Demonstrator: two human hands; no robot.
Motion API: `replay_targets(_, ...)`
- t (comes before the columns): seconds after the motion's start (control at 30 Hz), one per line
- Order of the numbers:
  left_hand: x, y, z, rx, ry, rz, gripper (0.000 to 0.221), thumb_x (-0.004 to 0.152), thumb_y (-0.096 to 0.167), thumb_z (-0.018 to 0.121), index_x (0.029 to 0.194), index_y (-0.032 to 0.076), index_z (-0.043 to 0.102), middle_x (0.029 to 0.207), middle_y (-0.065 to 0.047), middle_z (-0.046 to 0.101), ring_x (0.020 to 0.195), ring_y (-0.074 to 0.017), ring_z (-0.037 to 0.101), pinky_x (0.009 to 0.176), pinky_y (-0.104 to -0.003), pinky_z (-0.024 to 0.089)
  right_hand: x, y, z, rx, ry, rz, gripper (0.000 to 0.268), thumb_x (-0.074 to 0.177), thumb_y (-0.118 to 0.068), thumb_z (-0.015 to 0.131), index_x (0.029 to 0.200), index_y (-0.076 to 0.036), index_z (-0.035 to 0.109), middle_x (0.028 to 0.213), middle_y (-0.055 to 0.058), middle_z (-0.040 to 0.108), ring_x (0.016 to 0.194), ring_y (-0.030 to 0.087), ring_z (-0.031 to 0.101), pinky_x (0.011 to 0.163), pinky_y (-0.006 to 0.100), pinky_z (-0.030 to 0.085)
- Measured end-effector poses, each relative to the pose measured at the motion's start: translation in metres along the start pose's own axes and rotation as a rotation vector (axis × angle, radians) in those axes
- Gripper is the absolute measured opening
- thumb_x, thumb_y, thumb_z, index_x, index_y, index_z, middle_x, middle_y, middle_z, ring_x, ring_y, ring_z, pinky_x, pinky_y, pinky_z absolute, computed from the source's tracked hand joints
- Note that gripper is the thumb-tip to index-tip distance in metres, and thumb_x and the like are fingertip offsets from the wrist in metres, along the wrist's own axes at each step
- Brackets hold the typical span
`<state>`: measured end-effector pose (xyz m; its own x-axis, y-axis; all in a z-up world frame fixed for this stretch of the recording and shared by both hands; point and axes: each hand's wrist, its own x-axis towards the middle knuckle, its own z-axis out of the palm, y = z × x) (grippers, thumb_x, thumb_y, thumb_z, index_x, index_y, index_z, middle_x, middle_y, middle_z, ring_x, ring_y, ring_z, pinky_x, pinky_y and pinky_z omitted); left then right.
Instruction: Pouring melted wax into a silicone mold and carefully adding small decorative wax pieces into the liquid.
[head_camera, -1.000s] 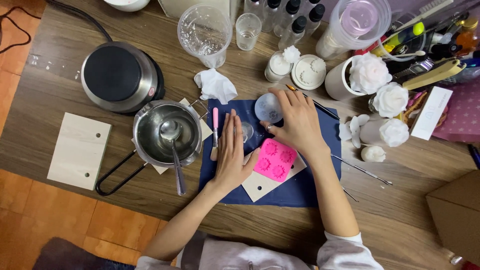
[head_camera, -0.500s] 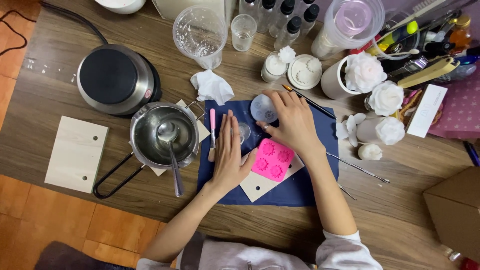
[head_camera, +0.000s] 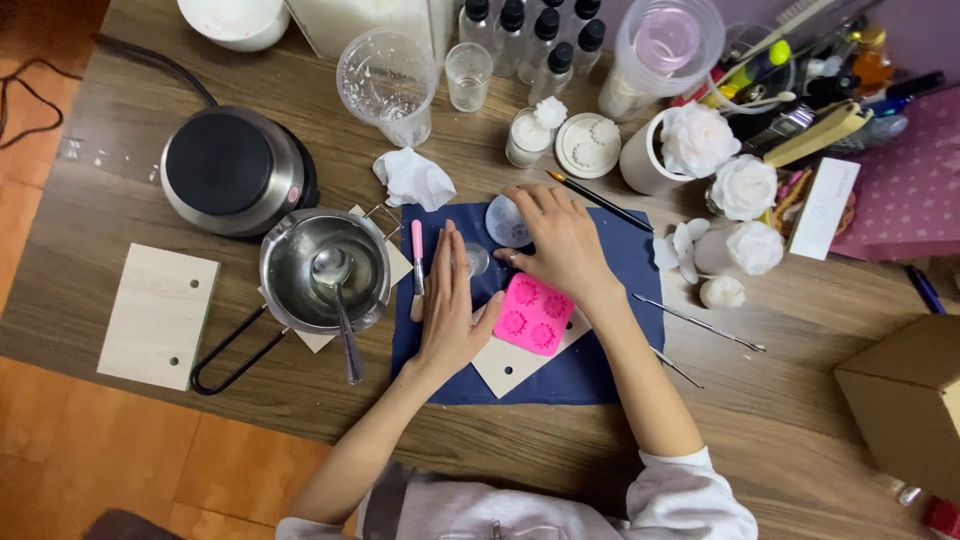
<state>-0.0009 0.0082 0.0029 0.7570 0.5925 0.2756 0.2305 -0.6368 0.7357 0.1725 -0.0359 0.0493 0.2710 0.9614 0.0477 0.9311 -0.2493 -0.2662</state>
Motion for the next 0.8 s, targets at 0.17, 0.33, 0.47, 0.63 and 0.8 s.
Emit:
replay_targets(0.17, -0.001, -0.002, 0.0, -0.001, 0.006, 0.028, 0.082, 0.086, 0.02, 0.06, 0.145, -0.008, 0.012, 0.149, -0.031, 0.015, 0.138, -0.0467, 0.018, 0.105, -0.051, 0.028, -0.001, 0.006, 0.012, -0.028, 0.024, 0.0, 0.074, 0.065, -0.033, 0.081, 0.128, -0.017, 0.047, 0.112, 0.008, 0.057, 0.104, 0.027, 0.055, 0.079, 0.039, 0.047)
replay_targets(0.33, 0.0, 0.0, -0.001, 0.024, 0.0, 0.032, 0.083, 0.085, 0.019, 0.061, 0.146, -0.007, 0.01, 0.149, -0.03, 0.015, 0.136, -0.0466, 0.023, 0.104, -0.051, 0.029, -0.001, 0.009, 0.017, -0.055, 0.053, -0.019, 0.072, 0.066, -0.034, 0.08, 0.127, -0.016, 0.047, 0.11, 0.008, 0.057, 0.102, 0.027, 0.055, 0.08, 0.039, 0.046)
replay_targets(0.47, 0.001, 0.003, -0.003, 0.019, -0.004, 0.025, 0.082, 0.085, 0.02, 0.061, 0.145, -0.007, 0.012, 0.148, -0.031, 0.016, 0.135, -0.0467, 0.024, 0.106, -0.051, 0.028, -0.002, 0.011, 0.02, -0.058, 0.063, -0.016, 0.071, 0.066, -0.035, 0.08, 0.126, -0.017, 0.046, 0.108, 0.007, 0.058, 0.102, 0.027, 0.056, 0.08, 0.039, 0.046)
replay_targets(0.63, 0.0, 0.004, -0.002, 0.031, -0.023, -0.003, 0.081, 0.087, 0.022, 0.059, 0.146, -0.006, 0.011, 0.149, -0.03, 0.015, 0.136, -0.046, 0.024, 0.106, -0.053, 0.028, -0.004, 0.013, 0.02, -0.063, 0.064, -0.021, 0.073, 0.066, -0.038, 0.08, 0.127, -0.017, 0.046, 0.108, 0.007, 0.058, 0.103, 0.026, 0.056, 0.081, 0.039, 0.046)
replay_targets(0.8, 0.001, 0.002, -0.002, 0.02, 0.004, 0.033, 0.082, 0.087, 0.02, 0.061, 0.147, -0.004, 0.011, 0.149, -0.029, 0.015, 0.136, -0.0466, 0.024, 0.106, -0.054, 0.027, -0.003, 0.013, 0.016, -0.065, 0.048, -0.016, 0.073, 0.064, -0.036, 0.081, 0.125, -0.016, 0.047, 0.107, 0.008, 0.058, 0.102, 0.027, 0.057, 0.082, 0.039, 0.046)
